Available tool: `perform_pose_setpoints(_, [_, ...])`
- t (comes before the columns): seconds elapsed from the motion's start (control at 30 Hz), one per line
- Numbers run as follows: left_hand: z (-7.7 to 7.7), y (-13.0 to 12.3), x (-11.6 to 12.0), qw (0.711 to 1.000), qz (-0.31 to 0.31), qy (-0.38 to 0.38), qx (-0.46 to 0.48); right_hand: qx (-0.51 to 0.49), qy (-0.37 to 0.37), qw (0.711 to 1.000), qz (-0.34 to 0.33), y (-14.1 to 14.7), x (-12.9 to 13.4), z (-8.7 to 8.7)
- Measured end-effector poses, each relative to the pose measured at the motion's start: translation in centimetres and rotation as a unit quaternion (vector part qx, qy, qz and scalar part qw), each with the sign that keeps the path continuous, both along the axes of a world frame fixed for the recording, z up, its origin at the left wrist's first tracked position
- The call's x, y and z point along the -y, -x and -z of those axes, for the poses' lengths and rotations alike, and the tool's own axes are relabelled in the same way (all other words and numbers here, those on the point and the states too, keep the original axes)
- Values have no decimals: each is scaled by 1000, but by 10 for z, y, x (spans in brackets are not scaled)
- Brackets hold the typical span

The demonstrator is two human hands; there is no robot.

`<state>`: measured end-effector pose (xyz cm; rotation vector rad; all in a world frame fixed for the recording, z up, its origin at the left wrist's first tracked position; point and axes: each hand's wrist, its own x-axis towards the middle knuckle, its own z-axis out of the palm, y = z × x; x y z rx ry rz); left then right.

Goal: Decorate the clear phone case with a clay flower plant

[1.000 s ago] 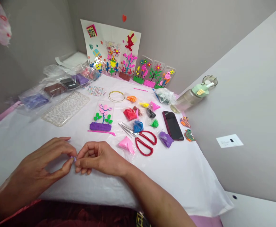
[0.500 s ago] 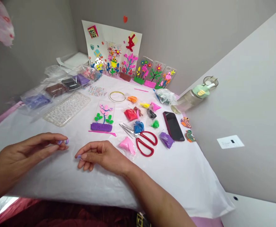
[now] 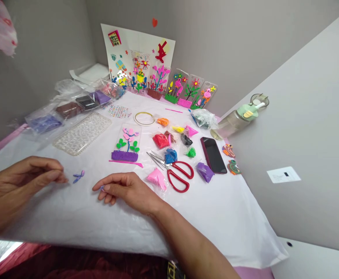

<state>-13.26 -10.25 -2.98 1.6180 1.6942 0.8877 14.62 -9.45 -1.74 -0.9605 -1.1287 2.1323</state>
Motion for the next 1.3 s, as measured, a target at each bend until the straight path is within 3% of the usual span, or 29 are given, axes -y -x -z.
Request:
perform_pose_setpoints(0.13, [-5, -9, 3, 997, -6, 38, 73, 17, -4, 999, 42, 1, 0, 0])
perform_pose_setpoints(0.3, [-6, -9, 2, 997, -19, 55, 43, 11, 23, 999, 42, 3, 0, -2])
perform_pose_setpoints(0.47, [-4, -3, 2, 999, 22, 30, -9, 0, 3, 1000, 8, 2, 1, -1])
perform_pose_setpoints(0.6, [-4, -2, 4, 999, 22, 11, -38, -2, 3, 1000, 31, 2, 1, -2])
perform_pose_setpoints(0.83, [-6, -15, 3, 998, 58, -19, 31, -11, 69, 995, 73, 7, 1, -8])
perform_pose_setpoints(0.97, [-7, -20, 4, 994, 72, -36, 73, 45, 81, 995, 49, 9, 4, -20])
perform_pose_setpoints(1.17, [-7, -17, 7, 994, 53, 8, 99, 100, 76, 992, -3, 18, 3, -50])
perform_pose_setpoints(1.3, [-10, -19, 7, 987, 72, 0, 145, 106, 68, 992, -32, 22, -1, -56])
